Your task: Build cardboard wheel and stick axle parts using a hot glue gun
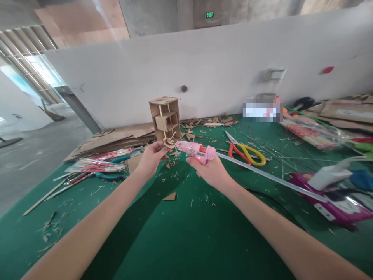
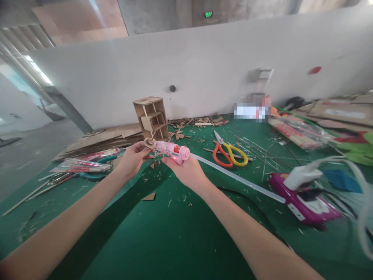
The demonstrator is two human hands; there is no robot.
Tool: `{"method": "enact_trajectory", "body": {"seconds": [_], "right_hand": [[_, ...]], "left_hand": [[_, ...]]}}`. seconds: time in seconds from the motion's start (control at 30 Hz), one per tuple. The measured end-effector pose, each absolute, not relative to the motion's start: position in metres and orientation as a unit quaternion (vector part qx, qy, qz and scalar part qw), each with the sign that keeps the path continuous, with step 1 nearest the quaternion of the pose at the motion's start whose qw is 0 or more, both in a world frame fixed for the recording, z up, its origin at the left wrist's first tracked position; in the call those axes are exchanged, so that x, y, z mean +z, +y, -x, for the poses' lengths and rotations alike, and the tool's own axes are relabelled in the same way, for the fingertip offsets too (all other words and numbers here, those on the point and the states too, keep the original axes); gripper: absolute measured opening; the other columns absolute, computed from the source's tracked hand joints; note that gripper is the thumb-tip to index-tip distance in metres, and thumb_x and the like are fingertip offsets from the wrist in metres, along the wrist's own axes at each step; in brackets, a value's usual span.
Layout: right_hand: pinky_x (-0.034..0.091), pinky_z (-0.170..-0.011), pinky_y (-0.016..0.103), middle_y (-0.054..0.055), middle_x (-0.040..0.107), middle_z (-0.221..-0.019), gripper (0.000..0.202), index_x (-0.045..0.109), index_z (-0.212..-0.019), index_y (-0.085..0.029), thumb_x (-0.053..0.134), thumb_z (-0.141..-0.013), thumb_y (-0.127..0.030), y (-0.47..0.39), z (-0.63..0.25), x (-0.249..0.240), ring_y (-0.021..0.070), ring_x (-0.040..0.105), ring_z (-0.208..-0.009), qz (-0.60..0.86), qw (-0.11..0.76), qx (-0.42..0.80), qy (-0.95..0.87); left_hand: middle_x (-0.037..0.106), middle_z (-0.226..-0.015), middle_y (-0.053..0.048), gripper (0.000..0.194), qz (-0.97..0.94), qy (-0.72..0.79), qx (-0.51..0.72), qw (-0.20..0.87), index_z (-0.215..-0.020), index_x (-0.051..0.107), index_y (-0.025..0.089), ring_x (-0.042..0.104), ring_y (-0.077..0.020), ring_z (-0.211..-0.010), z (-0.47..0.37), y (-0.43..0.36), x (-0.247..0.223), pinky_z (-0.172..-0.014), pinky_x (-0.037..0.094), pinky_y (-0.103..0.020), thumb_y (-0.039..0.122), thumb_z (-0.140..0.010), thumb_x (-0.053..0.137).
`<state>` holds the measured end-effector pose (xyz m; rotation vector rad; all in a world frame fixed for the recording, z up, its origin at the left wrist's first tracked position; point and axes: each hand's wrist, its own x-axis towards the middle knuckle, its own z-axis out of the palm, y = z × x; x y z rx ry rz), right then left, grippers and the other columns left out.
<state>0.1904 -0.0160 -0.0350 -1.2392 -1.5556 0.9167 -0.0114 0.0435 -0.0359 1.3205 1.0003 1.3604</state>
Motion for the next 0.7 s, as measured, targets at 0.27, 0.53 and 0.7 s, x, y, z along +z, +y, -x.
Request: {"method": "enact_trajectory", "body": {"seconds": [0.27,0.53,0.7], "right_hand": [[0.038,-0.05,0.026,0.0,0.054,-0.062,0.044,0.062,-0.1,-0.02,0.057,-0.077,-0.057,-0.0194,-0.1901,-0.0311,0.0136,0.049,-0.053,0.497,0.456,0.354,-0.648],[0.036,-0.046,0.026,-0.001,0.053,-0.059,0.036,0.064,-0.095,-0.022,0.06,-0.077,-0.053,-0.0187,-0.1901,-0.0318,0.0136,0.047,-0.05,0.484,0.467,0.368,-0.642],[0.035,-0.043,0.025,-0.002,0.052,-0.06,0.039,0.064,-0.094,-0.021,0.06,-0.076,-0.056,-0.0152,-0.1961,-0.0282,0.0104,0.042,-0.046,0.482,0.477,0.38,-0.629]], "left_hand": [[0.066,-0.081,-0.002,0.022,-0.532,0.422,0.55,0.486,-0.078,0.065,0.017,0.058,-0.0123,-0.073,0.0077,0.0402,-0.0358,-0.063,0.043,-0.024,0.029,-0.065,0.077],[0.066,-0.079,-0.002,0.021,-0.538,0.42,0.549,0.482,-0.077,0.065,0.017,0.058,-0.0132,-0.071,0.0077,0.0401,-0.0351,-0.06,0.044,-0.025,0.028,-0.064,0.077],[0.067,-0.086,-0.005,0.027,-0.534,0.424,0.556,0.475,-0.083,0.067,0.017,0.061,-0.0166,-0.08,0.0119,0.0421,-0.0351,-0.062,0.046,-0.025,0.033,-0.064,0.077]]}}
